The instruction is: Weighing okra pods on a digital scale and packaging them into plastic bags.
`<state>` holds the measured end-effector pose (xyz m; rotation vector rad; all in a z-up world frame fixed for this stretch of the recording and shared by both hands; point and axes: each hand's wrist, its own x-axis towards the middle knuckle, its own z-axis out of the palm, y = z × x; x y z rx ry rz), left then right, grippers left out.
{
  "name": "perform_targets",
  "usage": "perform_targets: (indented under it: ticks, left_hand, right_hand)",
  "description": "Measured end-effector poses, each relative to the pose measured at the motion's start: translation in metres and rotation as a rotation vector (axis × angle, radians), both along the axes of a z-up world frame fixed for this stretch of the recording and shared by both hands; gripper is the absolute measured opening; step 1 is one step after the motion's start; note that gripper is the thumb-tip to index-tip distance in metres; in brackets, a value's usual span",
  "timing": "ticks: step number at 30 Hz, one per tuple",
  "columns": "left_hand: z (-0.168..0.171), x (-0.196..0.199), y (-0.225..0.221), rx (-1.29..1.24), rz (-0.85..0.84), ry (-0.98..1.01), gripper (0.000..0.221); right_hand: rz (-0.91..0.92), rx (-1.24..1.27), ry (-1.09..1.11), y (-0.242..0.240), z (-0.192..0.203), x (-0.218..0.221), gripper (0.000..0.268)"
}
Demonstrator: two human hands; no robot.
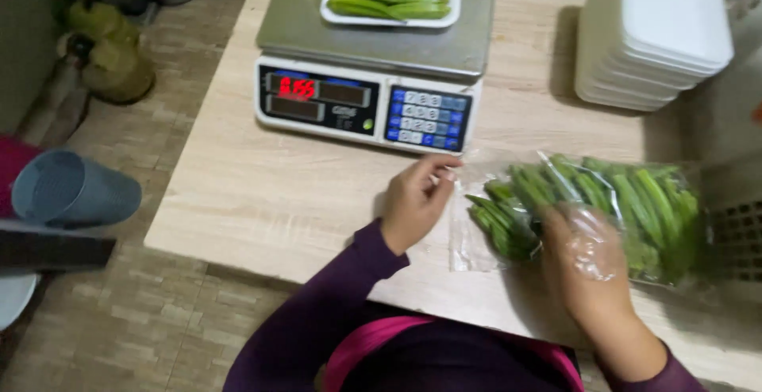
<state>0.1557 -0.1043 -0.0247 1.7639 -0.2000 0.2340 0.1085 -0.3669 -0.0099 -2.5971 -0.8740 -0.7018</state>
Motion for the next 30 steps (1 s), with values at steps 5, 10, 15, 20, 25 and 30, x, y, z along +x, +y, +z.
perform_targets:
  ticks: [5, 10, 15, 20, 25, 30]
  left_hand:
    - [-0.014, 0.002, 0.006, 0.230, 0.003, -0.274, 0.018]
    - [-0.018, 0.005, 0.010, 0.173, -0.001, -0.266, 0.016]
    - [-0.017, 0.002, 0.006, 0.154, -0.027, -0.288, 0.017]
    - [-0.009, 0.019, 0.009, -0.287, 0.091, -0.113, 0.019]
    - [0.021, 0.061, 0.027, -0.623, 0.318, -0.116, 0.014]
    - [-0.034, 0.075, 0.015, -0.381, 0.488, -0.363, 0.017]
  right_hand:
    - [-0.366, -0.304, 0.333, 0.010, 0.021, 0.002, 0.016]
    - [-0.345, -0.288, 0.462, -0.009, 0.013, 0.009, 0.043]
    - [-0.269, -0.244, 0.328, -0.017, 0.008, 0.006, 0.036]
    - [0.028, 0.119, 0.483, -0.001, 0.025, -0.009, 0.032]
    - [0.302, 0.271, 0.582, 0.056, 0.139, -0.013, 0.028]
    - [0.247, 0.207, 0.462, 0.079, 0.199, 0.054, 0.029]
